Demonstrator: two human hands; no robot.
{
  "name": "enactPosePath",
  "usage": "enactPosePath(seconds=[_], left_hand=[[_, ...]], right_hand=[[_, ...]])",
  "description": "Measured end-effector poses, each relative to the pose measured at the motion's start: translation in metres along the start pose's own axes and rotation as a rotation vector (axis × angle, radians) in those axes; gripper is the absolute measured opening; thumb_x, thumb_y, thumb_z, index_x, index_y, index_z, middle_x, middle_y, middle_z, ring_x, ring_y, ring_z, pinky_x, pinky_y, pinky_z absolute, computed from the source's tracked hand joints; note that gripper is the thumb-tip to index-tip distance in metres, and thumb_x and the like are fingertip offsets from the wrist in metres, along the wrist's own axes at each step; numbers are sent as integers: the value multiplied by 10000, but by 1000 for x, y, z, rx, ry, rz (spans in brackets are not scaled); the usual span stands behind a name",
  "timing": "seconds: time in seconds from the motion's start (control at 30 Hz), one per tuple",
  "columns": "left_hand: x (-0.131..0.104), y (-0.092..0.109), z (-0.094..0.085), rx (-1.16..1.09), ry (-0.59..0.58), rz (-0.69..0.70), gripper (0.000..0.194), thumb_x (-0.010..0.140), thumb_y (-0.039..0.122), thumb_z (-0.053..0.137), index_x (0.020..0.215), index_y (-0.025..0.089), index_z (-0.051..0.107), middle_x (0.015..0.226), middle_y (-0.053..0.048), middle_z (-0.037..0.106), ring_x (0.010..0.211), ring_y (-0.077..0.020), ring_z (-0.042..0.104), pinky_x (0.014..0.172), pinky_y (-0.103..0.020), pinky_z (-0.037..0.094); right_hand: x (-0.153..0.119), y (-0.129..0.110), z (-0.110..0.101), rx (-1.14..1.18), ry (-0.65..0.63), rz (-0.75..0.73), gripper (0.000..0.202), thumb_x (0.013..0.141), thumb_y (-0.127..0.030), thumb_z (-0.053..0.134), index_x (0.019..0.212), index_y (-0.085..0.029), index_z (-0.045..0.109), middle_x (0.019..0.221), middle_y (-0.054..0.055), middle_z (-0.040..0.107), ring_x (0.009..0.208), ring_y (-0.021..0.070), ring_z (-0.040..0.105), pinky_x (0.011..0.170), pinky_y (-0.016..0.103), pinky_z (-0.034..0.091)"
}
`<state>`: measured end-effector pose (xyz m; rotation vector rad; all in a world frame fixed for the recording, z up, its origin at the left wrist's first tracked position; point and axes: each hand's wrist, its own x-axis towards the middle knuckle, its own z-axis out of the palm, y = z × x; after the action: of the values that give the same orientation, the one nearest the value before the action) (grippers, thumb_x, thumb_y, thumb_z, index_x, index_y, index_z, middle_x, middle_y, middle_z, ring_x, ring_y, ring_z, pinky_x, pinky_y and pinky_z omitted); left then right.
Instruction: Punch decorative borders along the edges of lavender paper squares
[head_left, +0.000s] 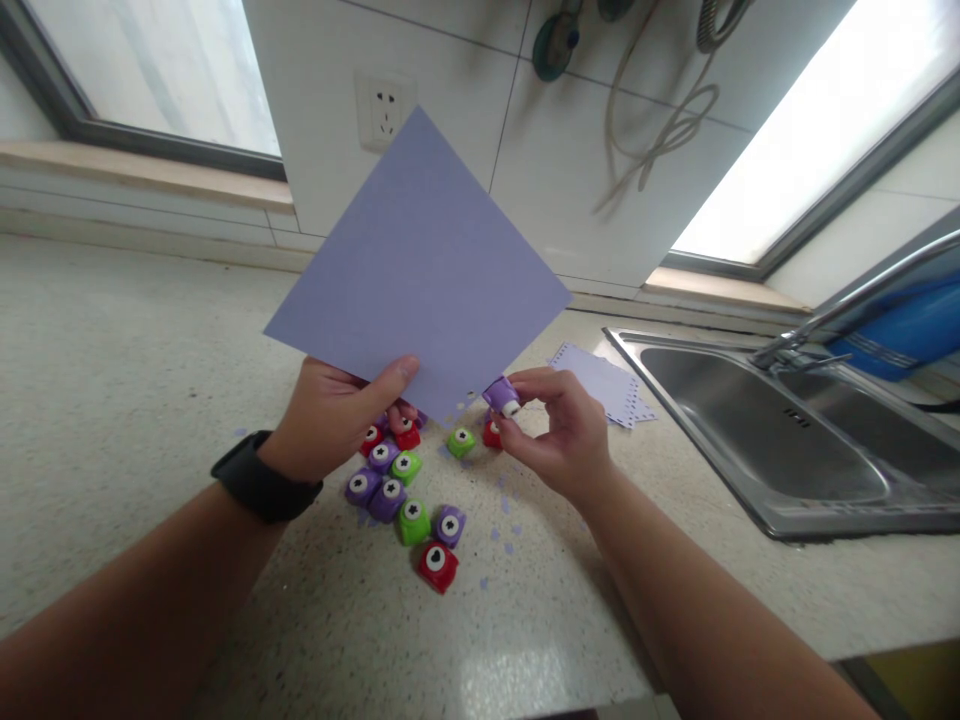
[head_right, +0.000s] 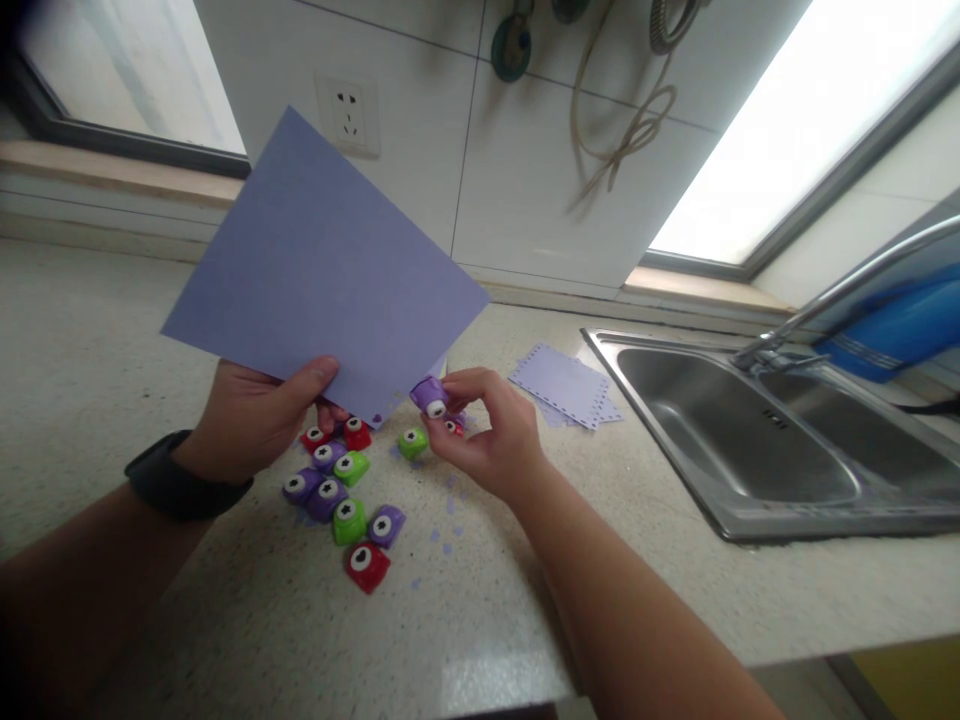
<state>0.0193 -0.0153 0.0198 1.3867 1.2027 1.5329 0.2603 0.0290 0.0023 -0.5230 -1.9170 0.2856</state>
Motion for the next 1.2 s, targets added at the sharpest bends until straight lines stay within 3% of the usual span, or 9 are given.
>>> enactPosePath(seconds=[0.97,1.2], left_hand=[[-3,9,4,161,24,-64,258,823,321,752,605,214,667,502,-27,668,412,-175,621,427,-258,532],[-1,11,4,124,-15,-60,277,838,347,740,608,221,653,483,-30,647,409,-184,613,439,-274,522]], right_hand=[[1,-5,-1,-102,1,57,235,833,-238,765,1013,-260,616,801,-7,716,688,172,705,629,337,603],[1,-4,-1,-116,0,64,237,830,-249,770,1010,-258,617,793,-10,719,682,174,707,632,340,605]])
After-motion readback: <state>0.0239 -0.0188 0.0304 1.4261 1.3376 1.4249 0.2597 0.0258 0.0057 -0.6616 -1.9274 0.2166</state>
